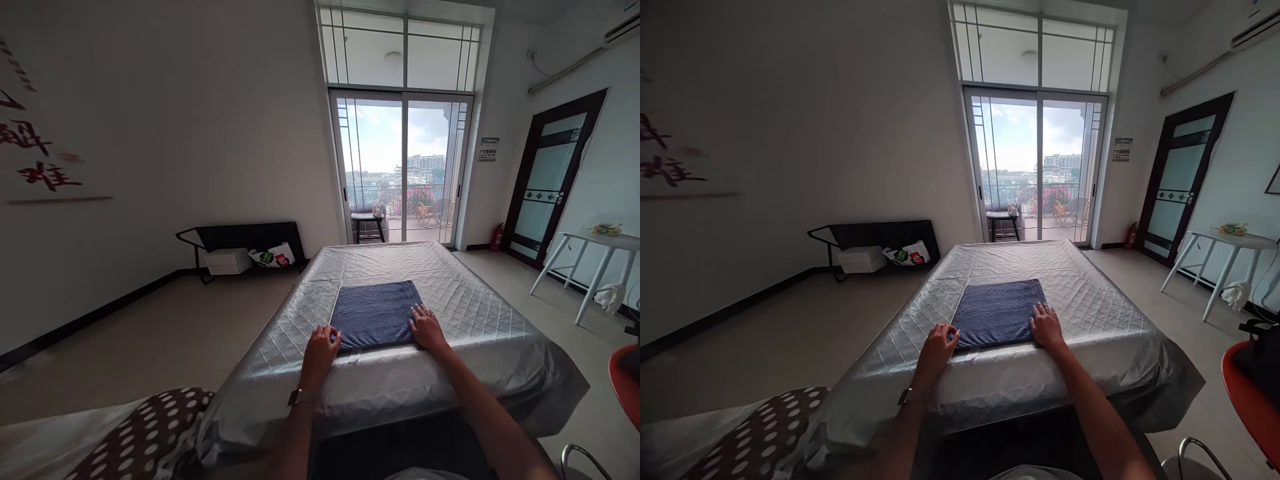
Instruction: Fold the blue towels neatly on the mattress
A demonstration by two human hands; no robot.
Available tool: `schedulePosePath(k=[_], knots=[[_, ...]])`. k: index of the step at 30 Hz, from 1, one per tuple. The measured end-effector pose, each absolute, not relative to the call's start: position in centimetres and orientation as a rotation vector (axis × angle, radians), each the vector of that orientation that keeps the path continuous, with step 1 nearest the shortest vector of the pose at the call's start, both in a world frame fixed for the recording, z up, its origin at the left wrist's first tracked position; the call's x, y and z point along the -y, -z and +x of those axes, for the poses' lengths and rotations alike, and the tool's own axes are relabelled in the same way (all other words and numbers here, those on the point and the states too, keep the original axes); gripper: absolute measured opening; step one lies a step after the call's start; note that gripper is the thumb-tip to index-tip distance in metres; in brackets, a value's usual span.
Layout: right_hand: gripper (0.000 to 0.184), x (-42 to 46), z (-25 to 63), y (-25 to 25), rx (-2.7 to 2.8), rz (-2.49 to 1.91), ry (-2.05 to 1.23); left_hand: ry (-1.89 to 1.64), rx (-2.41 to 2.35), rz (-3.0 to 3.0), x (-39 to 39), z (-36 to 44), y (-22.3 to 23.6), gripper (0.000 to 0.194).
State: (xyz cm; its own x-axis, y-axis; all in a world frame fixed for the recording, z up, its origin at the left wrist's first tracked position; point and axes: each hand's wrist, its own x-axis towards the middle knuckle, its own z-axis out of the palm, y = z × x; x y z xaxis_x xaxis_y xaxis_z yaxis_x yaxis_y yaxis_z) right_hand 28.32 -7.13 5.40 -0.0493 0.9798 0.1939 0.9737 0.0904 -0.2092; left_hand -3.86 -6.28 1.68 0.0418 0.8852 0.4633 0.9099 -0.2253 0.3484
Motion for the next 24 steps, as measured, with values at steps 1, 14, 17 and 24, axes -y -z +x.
schedulePosePath(k=[1,14,17,24], knots=[[0.051,7.3,28.4,-5.7,2.073,-1.902,-0.001,0.983,1.923,-2.246,6.4,-3.8,-1.8,0.023],[0.024,13.0,34.6,-8.9,2.061,-1.785,-0.292,1.328,1.799,-2.34,8.3,-3.5,-3.1,0.016],[0.021,13.0,34.9,-9.3,2.093,-1.81,-0.335,1.175,1.865,-2.441,9.0,-4.3,-3.9,0.017],[0.028,12.6,34.2,-8.7,2.139,-1.895,-0.395,0.988,1.884,-2.533,11.2,-6.4,-4.2,0.012]])
